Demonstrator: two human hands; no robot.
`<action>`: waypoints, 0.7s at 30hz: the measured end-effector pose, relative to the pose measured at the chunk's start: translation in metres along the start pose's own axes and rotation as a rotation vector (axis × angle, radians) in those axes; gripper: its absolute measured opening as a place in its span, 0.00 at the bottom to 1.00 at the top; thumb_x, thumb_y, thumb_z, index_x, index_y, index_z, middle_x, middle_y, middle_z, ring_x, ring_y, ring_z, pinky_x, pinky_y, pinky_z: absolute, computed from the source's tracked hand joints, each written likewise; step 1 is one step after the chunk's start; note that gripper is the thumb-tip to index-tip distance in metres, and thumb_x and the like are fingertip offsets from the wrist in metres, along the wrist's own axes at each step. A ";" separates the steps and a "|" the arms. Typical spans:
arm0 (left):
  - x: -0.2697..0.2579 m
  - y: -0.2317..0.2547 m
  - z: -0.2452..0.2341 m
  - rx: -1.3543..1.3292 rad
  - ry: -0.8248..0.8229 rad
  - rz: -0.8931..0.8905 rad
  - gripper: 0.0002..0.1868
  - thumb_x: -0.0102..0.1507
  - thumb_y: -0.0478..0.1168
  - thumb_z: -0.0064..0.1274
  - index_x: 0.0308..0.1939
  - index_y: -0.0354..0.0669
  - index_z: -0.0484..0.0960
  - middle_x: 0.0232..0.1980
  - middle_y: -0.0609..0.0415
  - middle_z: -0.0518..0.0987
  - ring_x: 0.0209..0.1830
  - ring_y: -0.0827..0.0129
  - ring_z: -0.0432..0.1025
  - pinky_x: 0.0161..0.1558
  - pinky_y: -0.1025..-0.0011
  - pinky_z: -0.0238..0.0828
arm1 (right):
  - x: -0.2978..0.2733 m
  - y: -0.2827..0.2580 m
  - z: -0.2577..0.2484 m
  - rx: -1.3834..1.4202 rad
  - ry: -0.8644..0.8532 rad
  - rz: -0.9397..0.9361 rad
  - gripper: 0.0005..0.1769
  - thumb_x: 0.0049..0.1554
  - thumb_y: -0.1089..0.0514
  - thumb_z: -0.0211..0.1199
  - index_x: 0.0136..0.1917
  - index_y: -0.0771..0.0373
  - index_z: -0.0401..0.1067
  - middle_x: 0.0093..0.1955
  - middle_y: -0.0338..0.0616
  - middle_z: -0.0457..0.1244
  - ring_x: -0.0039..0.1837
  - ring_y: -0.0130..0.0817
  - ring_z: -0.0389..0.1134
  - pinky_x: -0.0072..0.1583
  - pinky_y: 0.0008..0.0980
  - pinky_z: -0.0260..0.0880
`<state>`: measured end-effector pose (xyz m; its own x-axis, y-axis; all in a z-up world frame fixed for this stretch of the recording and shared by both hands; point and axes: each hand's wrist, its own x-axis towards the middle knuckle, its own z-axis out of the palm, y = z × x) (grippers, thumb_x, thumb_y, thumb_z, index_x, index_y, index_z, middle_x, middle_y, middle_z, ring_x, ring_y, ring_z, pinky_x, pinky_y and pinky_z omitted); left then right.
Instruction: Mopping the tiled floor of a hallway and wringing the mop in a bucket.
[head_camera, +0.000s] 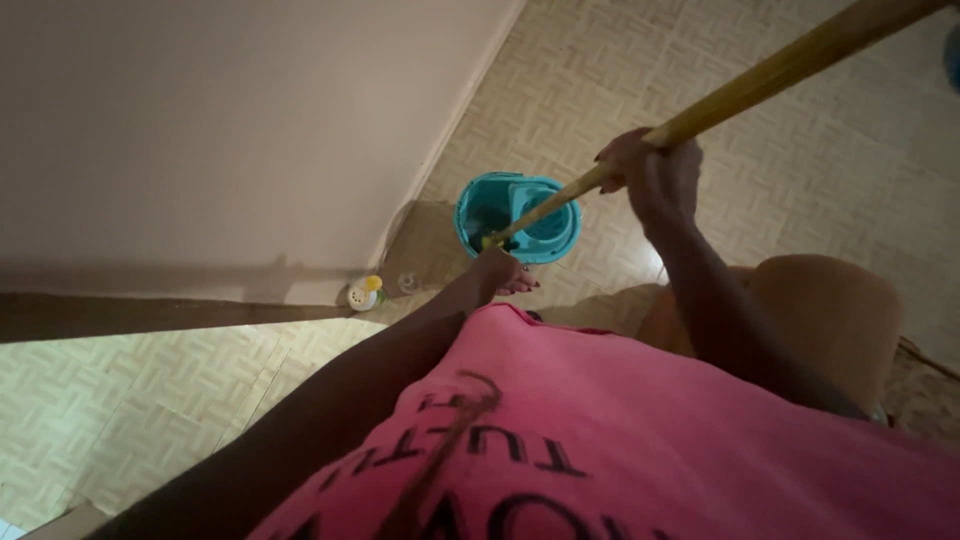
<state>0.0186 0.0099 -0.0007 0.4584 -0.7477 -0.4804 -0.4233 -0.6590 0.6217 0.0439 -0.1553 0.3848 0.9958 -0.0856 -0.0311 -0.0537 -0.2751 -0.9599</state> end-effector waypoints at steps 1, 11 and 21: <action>0.013 -0.013 0.009 -0.555 -0.061 -0.116 0.27 0.70 0.48 0.33 0.68 0.37 0.69 0.77 0.45 0.68 0.71 0.57 0.65 0.52 0.70 0.67 | 0.001 -0.003 -0.003 0.048 0.014 -0.038 0.11 0.59 0.64 0.55 0.39 0.73 0.74 0.37 0.54 0.69 0.37 0.39 0.74 0.39 0.31 0.77; -0.010 0.004 0.007 -1.329 0.007 -0.391 0.22 0.73 0.41 0.34 0.62 0.30 0.76 0.57 0.51 0.82 0.48 0.69 0.78 0.40 0.73 0.72 | 0.016 0.039 0.018 0.152 0.141 0.125 0.11 0.56 0.62 0.60 0.43 0.76 0.75 0.39 0.55 0.69 0.38 0.42 0.76 0.40 0.33 0.80; -0.060 -0.024 0.065 -1.210 0.209 -0.452 0.16 0.69 0.38 0.44 0.51 0.30 0.82 0.47 0.46 0.88 0.29 0.68 0.80 0.27 0.72 0.70 | 0.035 0.123 0.026 0.177 0.115 0.129 0.10 0.57 0.63 0.63 0.46 0.77 0.73 0.39 0.55 0.69 0.38 0.43 0.76 0.41 0.32 0.79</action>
<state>-0.0496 0.0655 -0.0273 0.5324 -0.3827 -0.7551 0.7149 -0.2743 0.6431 0.0738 -0.1674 0.2581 0.9661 -0.2202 -0.1348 -0.1565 -0.0839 -0.9841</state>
